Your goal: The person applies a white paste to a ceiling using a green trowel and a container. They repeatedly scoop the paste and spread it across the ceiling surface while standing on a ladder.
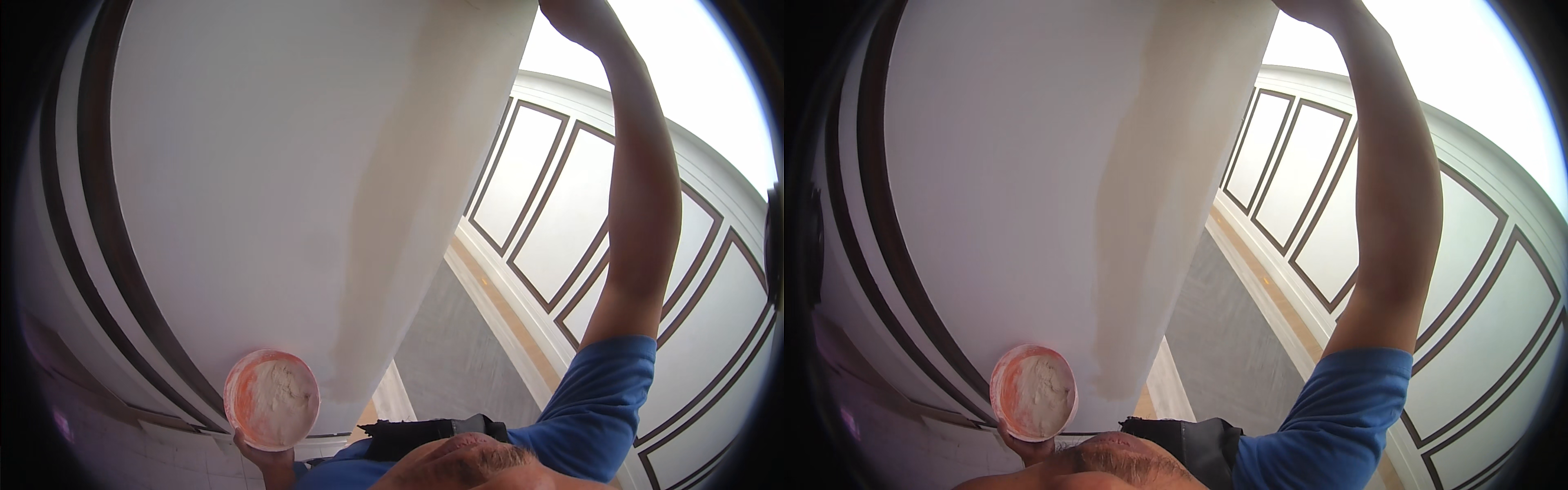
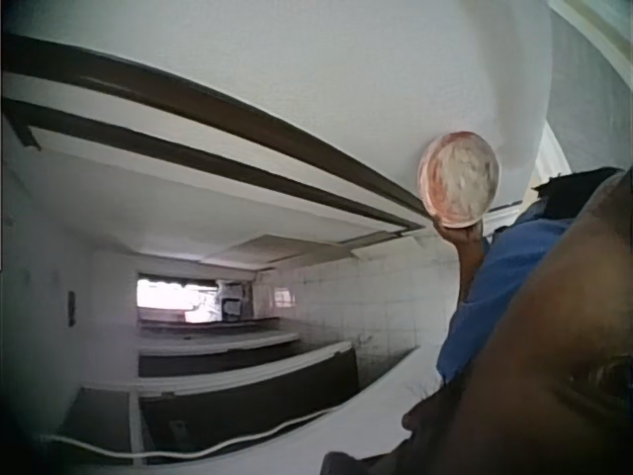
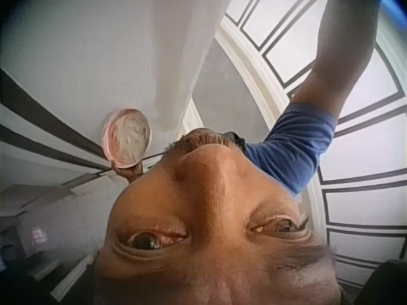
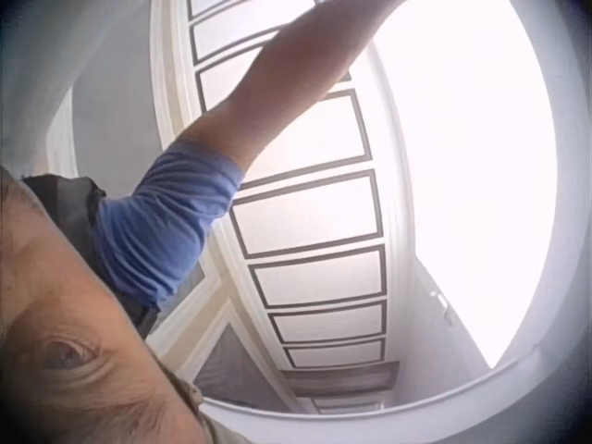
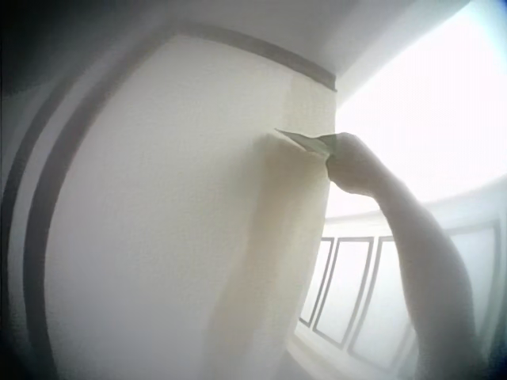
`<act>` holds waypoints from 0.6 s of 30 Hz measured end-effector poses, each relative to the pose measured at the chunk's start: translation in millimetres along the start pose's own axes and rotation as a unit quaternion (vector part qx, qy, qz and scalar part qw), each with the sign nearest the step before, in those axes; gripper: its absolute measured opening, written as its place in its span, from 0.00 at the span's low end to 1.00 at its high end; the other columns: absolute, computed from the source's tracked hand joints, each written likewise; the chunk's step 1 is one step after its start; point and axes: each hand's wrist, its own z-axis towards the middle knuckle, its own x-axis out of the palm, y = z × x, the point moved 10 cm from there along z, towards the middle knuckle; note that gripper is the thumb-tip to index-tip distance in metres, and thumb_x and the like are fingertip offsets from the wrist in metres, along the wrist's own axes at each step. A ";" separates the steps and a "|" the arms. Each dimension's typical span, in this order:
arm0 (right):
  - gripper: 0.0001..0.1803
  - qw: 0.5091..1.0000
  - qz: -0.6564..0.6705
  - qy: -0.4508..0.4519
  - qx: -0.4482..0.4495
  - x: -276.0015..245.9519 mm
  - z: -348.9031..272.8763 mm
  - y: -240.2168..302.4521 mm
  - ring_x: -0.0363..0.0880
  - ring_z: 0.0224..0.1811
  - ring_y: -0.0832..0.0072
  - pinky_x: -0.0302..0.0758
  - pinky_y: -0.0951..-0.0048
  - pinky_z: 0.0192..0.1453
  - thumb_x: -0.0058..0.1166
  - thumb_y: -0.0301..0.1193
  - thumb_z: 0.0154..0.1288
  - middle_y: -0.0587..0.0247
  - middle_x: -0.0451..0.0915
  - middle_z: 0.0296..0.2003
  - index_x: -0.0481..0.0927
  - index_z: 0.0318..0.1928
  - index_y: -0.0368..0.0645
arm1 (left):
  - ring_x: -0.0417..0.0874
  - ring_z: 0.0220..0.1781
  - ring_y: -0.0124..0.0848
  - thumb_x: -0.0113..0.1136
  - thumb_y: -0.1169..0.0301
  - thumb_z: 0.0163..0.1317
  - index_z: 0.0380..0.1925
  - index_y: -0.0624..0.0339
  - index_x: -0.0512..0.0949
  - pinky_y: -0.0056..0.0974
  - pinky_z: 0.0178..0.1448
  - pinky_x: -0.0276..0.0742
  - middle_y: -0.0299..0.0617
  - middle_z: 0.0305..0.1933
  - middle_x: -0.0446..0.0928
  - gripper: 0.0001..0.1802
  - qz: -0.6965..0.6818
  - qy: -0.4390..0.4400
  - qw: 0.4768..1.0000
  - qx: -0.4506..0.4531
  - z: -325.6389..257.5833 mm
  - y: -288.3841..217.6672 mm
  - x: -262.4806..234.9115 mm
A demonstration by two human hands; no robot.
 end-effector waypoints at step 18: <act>0.40 0.979 -0.079 0.108 -0.154 78.9 -247.2 11.6 0.71 0.73 0.63 0.74 0.60 0.75 0.55 0.11 0.56 0.61 0.75 0.68 0.74 0.69 0.53 | 0.63 0.77 0.43 0.73 0.71 0.57 0.76 0.47 0.46 0.53 0.79 0.64 0.49 0.78 0.56 0.54 0.386 0.014 0.870 0.306 -26.2 -23.9 -96.7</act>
